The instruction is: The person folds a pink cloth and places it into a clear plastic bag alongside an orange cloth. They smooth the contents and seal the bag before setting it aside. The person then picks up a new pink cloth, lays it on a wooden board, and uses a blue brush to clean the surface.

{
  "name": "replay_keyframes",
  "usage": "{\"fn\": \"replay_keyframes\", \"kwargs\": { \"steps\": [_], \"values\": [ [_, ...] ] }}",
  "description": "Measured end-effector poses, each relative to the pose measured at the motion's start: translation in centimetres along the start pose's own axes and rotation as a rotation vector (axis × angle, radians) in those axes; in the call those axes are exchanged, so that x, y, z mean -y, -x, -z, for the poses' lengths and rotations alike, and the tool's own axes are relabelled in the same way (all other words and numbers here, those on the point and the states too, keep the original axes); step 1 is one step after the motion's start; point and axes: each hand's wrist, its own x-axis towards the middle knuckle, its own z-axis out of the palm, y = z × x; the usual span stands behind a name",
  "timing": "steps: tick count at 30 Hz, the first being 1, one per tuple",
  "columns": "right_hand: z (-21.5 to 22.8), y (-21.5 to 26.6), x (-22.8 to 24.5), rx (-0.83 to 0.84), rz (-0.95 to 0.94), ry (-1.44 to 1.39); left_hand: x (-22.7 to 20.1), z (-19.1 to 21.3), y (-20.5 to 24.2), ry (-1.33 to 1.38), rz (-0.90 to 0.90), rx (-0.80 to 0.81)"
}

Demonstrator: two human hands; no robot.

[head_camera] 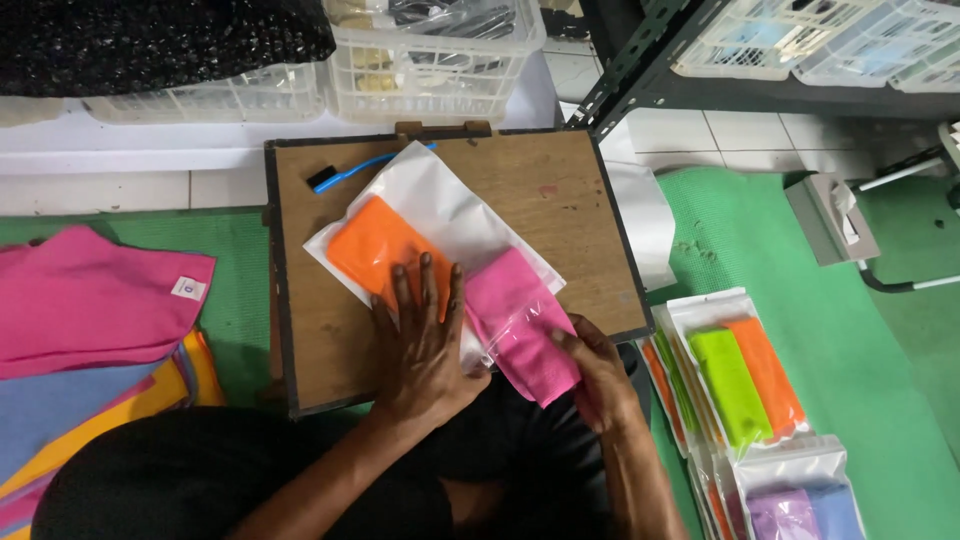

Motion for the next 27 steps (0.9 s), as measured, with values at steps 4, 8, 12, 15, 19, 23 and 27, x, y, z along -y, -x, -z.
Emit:
{"fn": "replay_keyframes", "kwargs": {
  "steps": [4,8,12,15,19,23,27],
  "values": [
    [-1.6,1.5,0.6,-0.085,0.164,0.315,0.2,-0.1,-0.1,-0.017,-0.009,0.011],
    [-2.1,0.0,0.0,-0.145,0.256,0.386,0.2,-0.4,-0.1,-0.036,-0.034,0.022],
    [-3.8,-1.7,-1.2,-0.197,0.213,0.267,0.0,-0.3,0.0,-0.106,-0.036,-0.002],
    [-7.3,-0.8,1.6,-0.193,0.241,0.301,0.2,-0.5,-0.1,-0.088,-0.033,0.002],
    [-5.8,-1.3,0.4,-0.092,0.219,0.133,0.3,-0.2,-0.2,-0.063,-0.006,0.001],
    [-3.0,0.3,-0.9,-0.128,0.179,0.033,0.2,0.3,0.1,-0.056,0.008,-0.004],
    [-2.1,2.6,0.7,-0.186,0.119,0.366,-0.4,0.7,0.0,-0.053,-0.018,-0.039]
  ]
}}
